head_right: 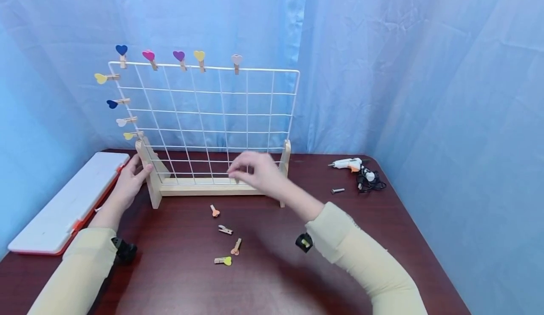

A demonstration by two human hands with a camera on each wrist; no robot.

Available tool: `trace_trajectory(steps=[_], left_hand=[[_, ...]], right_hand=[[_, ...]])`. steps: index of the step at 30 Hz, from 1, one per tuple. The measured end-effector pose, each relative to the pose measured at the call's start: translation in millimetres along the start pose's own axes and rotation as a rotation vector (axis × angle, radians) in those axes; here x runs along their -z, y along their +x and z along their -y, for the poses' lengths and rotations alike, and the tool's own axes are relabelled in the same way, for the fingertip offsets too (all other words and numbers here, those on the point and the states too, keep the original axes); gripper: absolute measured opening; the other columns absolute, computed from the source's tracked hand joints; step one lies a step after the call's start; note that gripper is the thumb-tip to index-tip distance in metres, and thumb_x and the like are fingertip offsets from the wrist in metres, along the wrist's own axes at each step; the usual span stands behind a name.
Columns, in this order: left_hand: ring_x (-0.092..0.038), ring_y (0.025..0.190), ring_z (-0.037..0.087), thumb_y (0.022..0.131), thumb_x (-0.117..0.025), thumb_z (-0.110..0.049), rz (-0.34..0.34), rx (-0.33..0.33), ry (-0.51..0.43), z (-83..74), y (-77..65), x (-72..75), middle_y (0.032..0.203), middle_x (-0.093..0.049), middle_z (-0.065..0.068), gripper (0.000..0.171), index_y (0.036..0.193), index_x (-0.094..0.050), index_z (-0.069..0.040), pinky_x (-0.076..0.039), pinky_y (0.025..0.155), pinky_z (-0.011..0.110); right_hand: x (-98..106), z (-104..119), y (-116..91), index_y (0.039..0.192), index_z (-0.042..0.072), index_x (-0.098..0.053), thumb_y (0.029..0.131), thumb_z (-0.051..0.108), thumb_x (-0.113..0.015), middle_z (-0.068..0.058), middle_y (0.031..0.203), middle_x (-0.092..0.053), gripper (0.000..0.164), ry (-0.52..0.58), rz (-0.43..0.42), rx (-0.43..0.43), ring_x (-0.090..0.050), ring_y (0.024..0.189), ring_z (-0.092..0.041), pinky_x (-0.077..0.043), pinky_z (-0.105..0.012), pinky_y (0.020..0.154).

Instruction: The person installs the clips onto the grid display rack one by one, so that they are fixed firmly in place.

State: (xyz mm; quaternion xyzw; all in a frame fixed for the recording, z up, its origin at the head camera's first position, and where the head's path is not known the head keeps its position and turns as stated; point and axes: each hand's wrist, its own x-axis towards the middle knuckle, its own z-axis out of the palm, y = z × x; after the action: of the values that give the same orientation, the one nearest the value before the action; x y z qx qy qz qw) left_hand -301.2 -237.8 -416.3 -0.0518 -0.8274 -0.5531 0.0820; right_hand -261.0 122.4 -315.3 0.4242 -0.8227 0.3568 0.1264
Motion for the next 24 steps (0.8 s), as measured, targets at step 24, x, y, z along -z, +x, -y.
trace_trajectory(steps=[24], left_hand=[[-0.025,0.127,0.039,0.092,-0.045,-0.035,0.006,-0.046,0.006,-3.1,-2.5,-2.2,0.142,-0.024,0.021,0.064,0.142,-0.016,-0.01,-0.027,0.097,0.057]], right_hand=[[150,75,89,0.084,-0.002,-0.07,0.077,0.011,-0.068,0.006,0.061,-0.053,0.015,-0.075,-0.538,0.004,-0.035,0.065,-0.009,-0.029,-0.021,0.065]])
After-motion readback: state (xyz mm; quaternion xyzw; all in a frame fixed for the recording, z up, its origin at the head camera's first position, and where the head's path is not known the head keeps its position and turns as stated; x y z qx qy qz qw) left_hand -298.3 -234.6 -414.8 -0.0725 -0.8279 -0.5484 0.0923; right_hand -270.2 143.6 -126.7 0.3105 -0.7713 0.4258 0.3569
